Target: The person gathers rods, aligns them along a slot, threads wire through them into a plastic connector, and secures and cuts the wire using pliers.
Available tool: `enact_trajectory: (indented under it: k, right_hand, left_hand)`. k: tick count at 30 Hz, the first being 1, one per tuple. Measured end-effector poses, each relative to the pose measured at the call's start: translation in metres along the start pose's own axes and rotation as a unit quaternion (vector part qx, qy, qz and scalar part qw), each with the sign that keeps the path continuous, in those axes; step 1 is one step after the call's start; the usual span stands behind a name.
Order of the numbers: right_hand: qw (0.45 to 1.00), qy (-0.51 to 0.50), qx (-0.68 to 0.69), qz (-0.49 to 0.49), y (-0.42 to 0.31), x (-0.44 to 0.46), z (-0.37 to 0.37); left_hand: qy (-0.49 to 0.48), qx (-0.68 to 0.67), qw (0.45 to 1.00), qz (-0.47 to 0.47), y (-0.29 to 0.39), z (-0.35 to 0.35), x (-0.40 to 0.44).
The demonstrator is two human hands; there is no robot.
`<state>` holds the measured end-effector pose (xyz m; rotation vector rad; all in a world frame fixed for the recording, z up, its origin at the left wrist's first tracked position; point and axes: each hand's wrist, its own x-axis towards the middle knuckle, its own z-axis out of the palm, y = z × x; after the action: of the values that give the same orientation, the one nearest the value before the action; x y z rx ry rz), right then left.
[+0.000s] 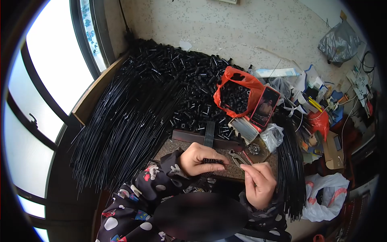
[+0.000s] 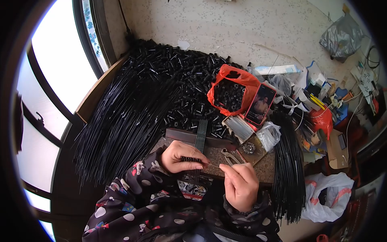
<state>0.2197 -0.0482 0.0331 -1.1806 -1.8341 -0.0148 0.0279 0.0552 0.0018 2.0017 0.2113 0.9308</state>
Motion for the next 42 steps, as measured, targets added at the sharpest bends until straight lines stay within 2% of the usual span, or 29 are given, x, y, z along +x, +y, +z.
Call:
enact_trajectory:
  k: [4,13,16,20,21,24,28,40,42]
  right_hand:
    - [1.000,0.003,-0.001,0.018,-0.002,-0.007,-0.003]
    - [1.000,-0.015,0.011,-0.021,-0.005,-0.004,-0.001]
    - [0.988,-0.067,-0.048,-0.132,0.002,0.003,-0.006]
    - [0.974,-0.118,-0.057,-0.186,0.002,0.017,-0.018]
    - [0.973,-0.118,-0.057,-0.188,0.003,0.017,-0.020]
    - [0.985,-0.130,-0.008,-0.112,0.005,0.016,-0.023]
    - [0.989,-0.118,-0.004,-0.093,0.004,0.014,-0.020]
    - [0.990,-0.132,0.002,-0.054,0.000,0.009,-0.014]
    - [0.987,-0.136,-0.008,-0.085,0.000,0.015,-0.013]
  left_hand:
    - [0.010,0.006,1.000,0.001,0.003,0.003,-0.003]
    - [0.004,0.025,0.999,0.031,0.007,0.011,-0.002]
    - [-0.026,0.072,0.996,0.049,0.013,0.013,-0.001]
    - [-0.039,0.063,0.997,0.026,0.009,0.016,-0.002]
    - [-0.037,0.064,0.997,0.026,0.009,0.017,-0.002]
    - [-0.032,0.058,0.997,0.036,0.008,0.015,-0.003]
    - [-0.030,0.049,0.998,0.033,0.006,0.014,-0.005]
    - [-0.016,0.034,0.998,0.052,0.003,0.012,-0.006]
    - [-0.016,0.027,0.998,0.053,0.001,0.013,-0.006]
